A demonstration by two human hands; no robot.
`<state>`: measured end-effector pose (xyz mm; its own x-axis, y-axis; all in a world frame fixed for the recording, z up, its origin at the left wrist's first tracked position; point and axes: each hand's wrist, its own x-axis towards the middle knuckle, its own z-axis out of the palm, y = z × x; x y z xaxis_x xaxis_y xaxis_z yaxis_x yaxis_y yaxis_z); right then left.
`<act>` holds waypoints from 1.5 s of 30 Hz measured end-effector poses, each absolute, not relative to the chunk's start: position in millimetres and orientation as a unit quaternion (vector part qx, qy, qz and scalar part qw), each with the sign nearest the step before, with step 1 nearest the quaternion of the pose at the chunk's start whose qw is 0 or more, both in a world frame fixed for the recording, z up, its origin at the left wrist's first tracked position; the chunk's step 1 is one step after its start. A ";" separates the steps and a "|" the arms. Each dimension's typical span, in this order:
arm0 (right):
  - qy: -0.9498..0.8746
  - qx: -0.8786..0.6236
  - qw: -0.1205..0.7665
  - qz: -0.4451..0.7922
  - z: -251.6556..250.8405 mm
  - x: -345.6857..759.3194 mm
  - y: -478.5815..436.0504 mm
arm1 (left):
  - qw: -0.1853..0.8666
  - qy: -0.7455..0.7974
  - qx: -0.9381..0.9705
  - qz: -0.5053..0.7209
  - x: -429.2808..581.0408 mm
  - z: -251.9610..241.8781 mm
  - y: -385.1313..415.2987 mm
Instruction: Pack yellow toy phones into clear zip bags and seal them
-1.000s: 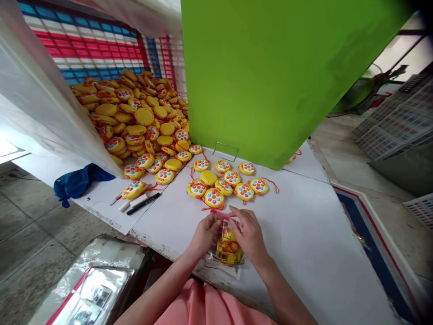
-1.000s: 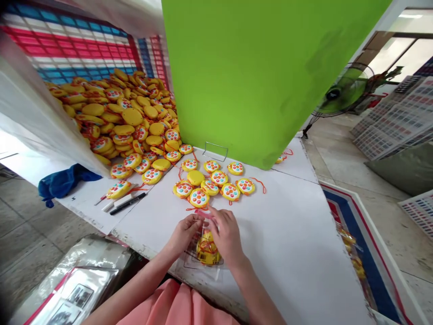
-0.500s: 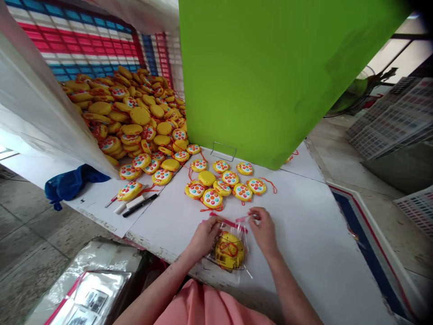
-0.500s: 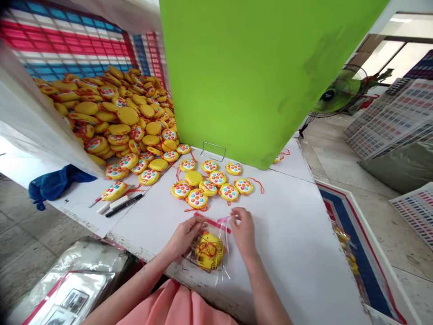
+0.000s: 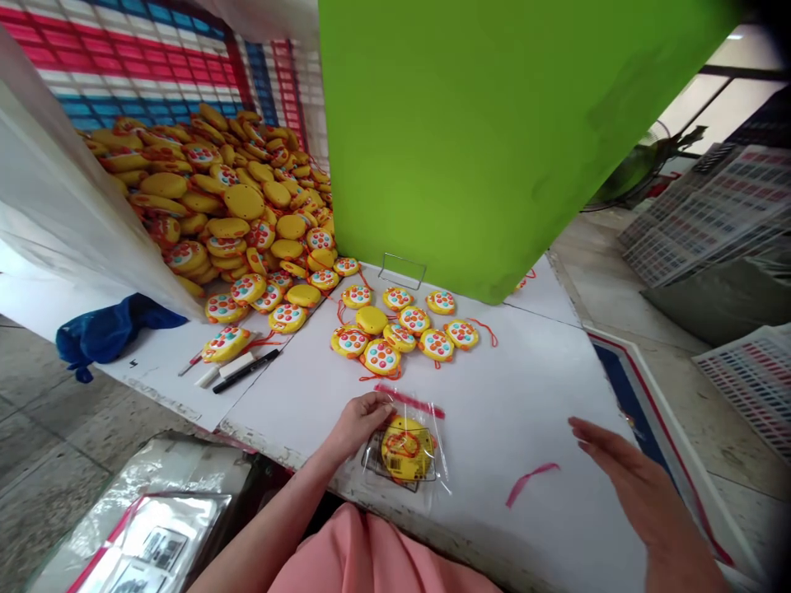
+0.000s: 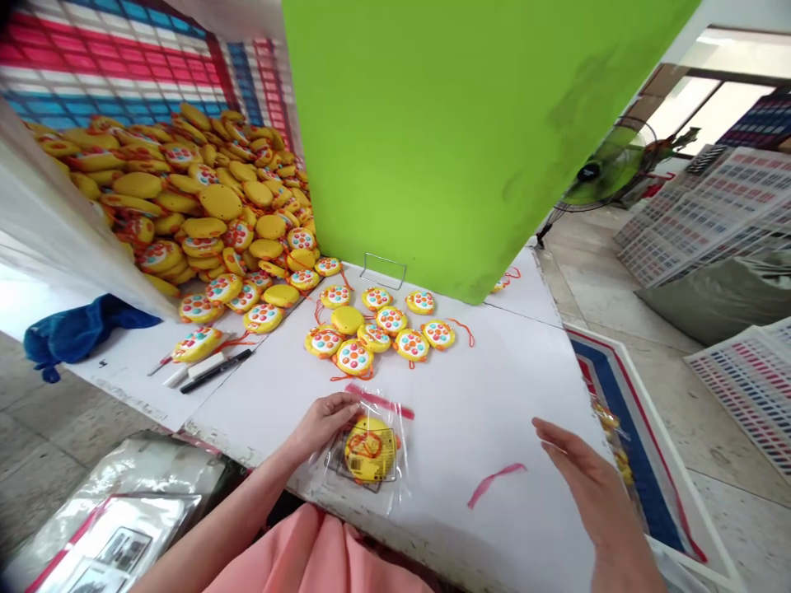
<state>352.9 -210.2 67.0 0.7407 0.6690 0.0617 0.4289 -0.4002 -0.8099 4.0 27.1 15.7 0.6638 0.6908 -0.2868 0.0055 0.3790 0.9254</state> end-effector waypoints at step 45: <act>-0.341 -0.597 0.554 0.469 28.8 220.8 -76.7 | 0.755 0.373 0.491 0.224 2.9 26.9 29.9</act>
<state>220.8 -76.7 28.8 0.3269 0.9274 -0.1821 -0.1118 -0.1534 -0.9818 2.9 29.9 26.9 0.6211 0.7041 -0.3442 0.0293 0.4180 0.9080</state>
